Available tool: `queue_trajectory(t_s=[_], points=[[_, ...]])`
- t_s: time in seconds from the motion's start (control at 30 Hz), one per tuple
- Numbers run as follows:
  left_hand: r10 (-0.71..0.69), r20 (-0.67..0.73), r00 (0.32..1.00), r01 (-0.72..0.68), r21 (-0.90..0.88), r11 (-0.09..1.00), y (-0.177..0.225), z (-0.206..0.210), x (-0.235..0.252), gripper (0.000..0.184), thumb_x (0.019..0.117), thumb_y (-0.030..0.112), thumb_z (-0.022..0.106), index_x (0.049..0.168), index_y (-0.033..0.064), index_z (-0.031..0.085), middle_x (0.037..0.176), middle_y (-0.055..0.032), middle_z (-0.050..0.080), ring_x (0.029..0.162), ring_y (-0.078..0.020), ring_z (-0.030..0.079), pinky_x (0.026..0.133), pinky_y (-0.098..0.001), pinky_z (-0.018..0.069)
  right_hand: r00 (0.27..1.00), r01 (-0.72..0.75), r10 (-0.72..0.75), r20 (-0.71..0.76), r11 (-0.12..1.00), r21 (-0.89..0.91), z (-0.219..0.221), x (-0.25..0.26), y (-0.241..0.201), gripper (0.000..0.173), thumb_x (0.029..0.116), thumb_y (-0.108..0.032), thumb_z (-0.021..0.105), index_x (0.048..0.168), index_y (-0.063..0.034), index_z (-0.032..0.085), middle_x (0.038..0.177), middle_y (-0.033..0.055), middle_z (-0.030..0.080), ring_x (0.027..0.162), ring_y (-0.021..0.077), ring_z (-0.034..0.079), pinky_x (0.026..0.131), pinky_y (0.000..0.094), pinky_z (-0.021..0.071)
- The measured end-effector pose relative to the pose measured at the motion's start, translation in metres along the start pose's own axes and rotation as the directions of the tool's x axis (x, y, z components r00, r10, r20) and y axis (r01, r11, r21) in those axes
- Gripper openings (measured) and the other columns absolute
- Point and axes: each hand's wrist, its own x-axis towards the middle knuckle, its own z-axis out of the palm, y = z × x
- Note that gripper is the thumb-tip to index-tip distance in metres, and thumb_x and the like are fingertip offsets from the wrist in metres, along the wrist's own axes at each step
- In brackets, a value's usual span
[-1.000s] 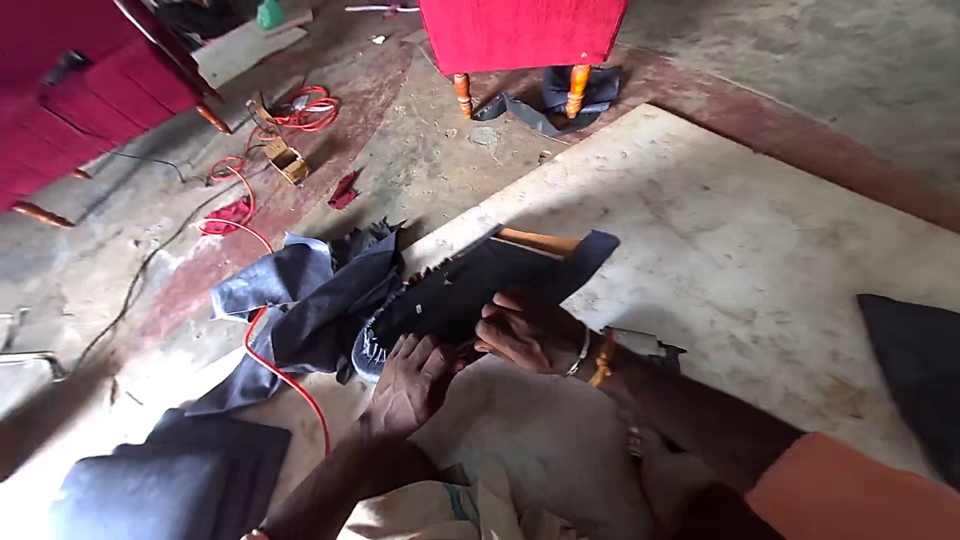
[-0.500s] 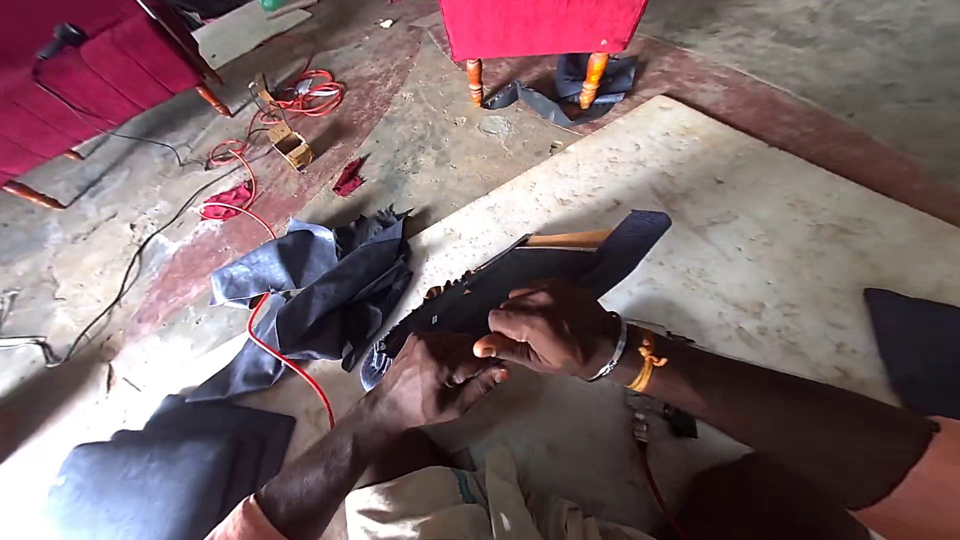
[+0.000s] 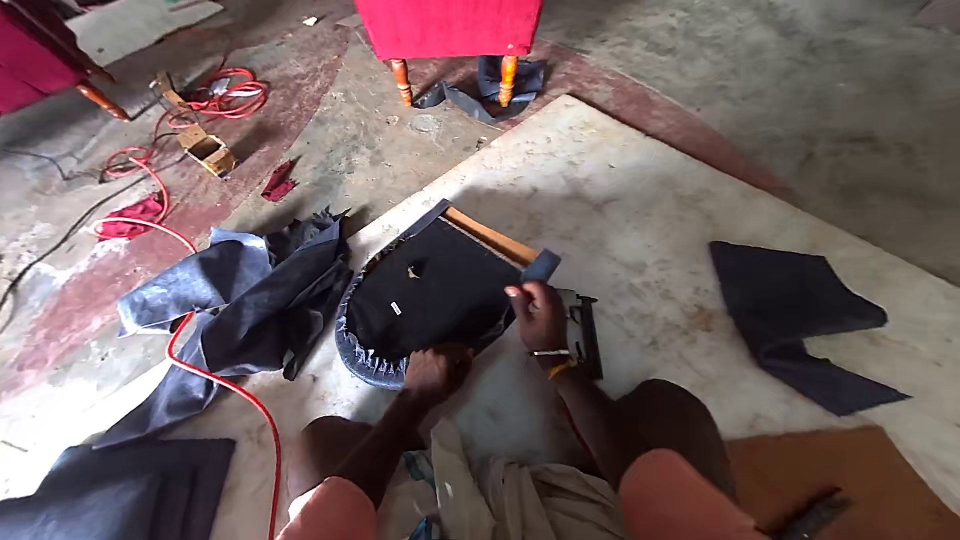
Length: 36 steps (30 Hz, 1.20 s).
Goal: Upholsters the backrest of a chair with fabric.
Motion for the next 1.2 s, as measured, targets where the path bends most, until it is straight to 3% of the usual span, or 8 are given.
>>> queue_trajectory(t_s=[0.1, 0.17, 0.37, 0.53, 0.67, 0.77, 0.93, 1.2], points=[[-0.070, 0.153, 0.986, 0.058, 0.082, 0.995, -0.030, 0.042, 0.005, 0.056, 0.1073, 0.053, 0.032, 0.112, 0.0141, 0.072, 0.115, -0.0104, 0.073, 0.110, -0.0308, 0.069, 0.092, -0.0584, 0.0542, 0.869, -0.480, 0.494, 0.025, 0.854, -0.201, 0.000, -0.058, 0.068, 0.060, 0.0964, -0.043, 0.067, 0.135, 0.0022, 0.059, 0.135, 0.0277, 0.060, 0.129, 0.0444, 0.056, 0.110, 0.0604, 0.0426], [-0.112, 0.245, 0.963, 0.082, 0.130, 0.988, -0.040, 0.059, 0.004, 0.057, 0.1077, 0.054, 0.029, 0.121, 0.0160, 0.070, 0.123, -0.0103, 0.071, 0.117, -0.0317, 0.067, 0.096, -0.0601, 0.0520, 0.787, -0.537, 0.603, 0.128, 0.773, -0.338, 0.013, -0.093, 0.085, 0.079, 0.0890, -0.046, 0.075, 0.148, -0.0001, 0.049, 0.150, 0.0297, 0.047, 0.143, 0.0467, 0.041, 0.118, 0.0607, 0.0325], [-0.020, -0.073, 0.997, 0.035, 0.210, 0.977, -0.020, 0.086, 0.004, 0.043, 0.1043, 0.045, 0.042, 0.116, 0.0156, 0.070, 0.119, -0.0073, 0.071, 0.116, -0.0282, 0.066, 0.100, -0.0480, 0.0509, 0.754, -0.491, 0.636, 0.163, 0.711, -0.504, 0.017, -0.059, 0.077, 0.098, 0.0870, -0.030, 0.078, 0.164, -0.0113, 0.020, 0.141, 0.0273, 0.056, 0.130, 0.0488, 0.053, 0.105, 0.0675, 0.0404], [-0.130, 0.124, 0.984, 0.096, 0.246, 0.964, 0.033, 0.089, 0.042, 0.054, 0.1037, 0.058, 0.042, 0.139, 0.0223, 0.062, 0.147, -0.0051, 0.054, 0.135, -0.0280, 0.051, 0.113, -0.0527, 0.0368, 0.615, -0.676, 0.746, 0.257, 0.666, -0.317, -0.005, -0.019, 0.100, 0.114, 0.0707, -0.023, 0.088, 0.160, -0.0061, 0.019, 0.130, 0.0283, 0.062, 0.113, 0.0449, 0.065, 0.093, 0.0626, 0.0537], [-0.105, 0.068, 0.992, 0.087, 0.220, 0.972, 0.041, 0.086, 0.055, 0.037, 0.1086, 0.035, 0.041, 0.129, 0.0177, 0.068, 0.144, -0.0063, 0.058, 0.131, -0.0320, 0.054, 0.107, -0.0538, 0.0434, 0.621, -0.781, 0.755, 0.210, 0.576, 0.241, -0.032, -0.007, 0.087, 0.076, 0.0863, -0.018, 0.083, 0.148, -0.0005, 0.041, 0.127, 0.0248, 0.063, 0.114, 0.0359, 0.063, 0.097, 0.0550, 0.0523], [-0.151, 0.148, 0.977, 0.137, 0.101, 0.985, 0.042, 0.069, 0.053, 0.036, 0.1088, 0.029, 0.042, 0.134, 0.0185, 0.065, 0.150, -0.0042, 0.055, 0.139, -0.0339, 0.048, 0.108, -0.0549, 0.0447, 0.677, -0.721, 0.703, 0.218, 0.574, 0.387, -0.049, -0.016, 0.068, 0.042, 0.0946, -0.012, 0.074, 0.131, 0.0002, 0.055, 0.099, 0.0162, 0.068, 0.081, 0.0246, 0.069, 0.075, 0.0428, 0.0599], [-0.183, -0.021, 0.983, 0.182, -0.067, 0.981, 0.026, 0.069, 0.062, 0.034, 0.1053, 0.038, 0.049, 0.113, 0.0168, 0.075, 0.131, -0.0061, 0.066, 0.127, -0.0293, 0.058, 0.103, -0.0495, 0.0496, 0.706, -0.706, 0.663, 0.251, 0.629, 0.325, -0.043, -0.045, 0.039, 0.035, 0.0924, -0.013, 0.076, 0.117, 0.0063, 0.059, 0.080, 0.0148, 0.066, 0.059, 0.0221, 0.064, 0.058, 0.0401, 0.0590], [-0.300, -0.104, 0.948, 0.283, -0.150, 0.947, -0.004, 0.074, 0.108, 0.035, 0.1047, 0.040, 0.051, 0.110, 0.0162, 0.076, 0.147, 0.0022, 0.056, 0.137, -0.0233, 0.049, 0.115, -0.0474, 0.0376, 0.778, -0.372, 0.458, 0.430, 0.888, -0.271, 0.001, -0.022, 0.024, 0.040, 0.0953, -0.039, 0.069, 0.116, -0.0041, 0.071, 0.100, 0.0134, 0.075, 0.097, 0.0268, 0.073, 0.092, 0.0491, 0.0557]])
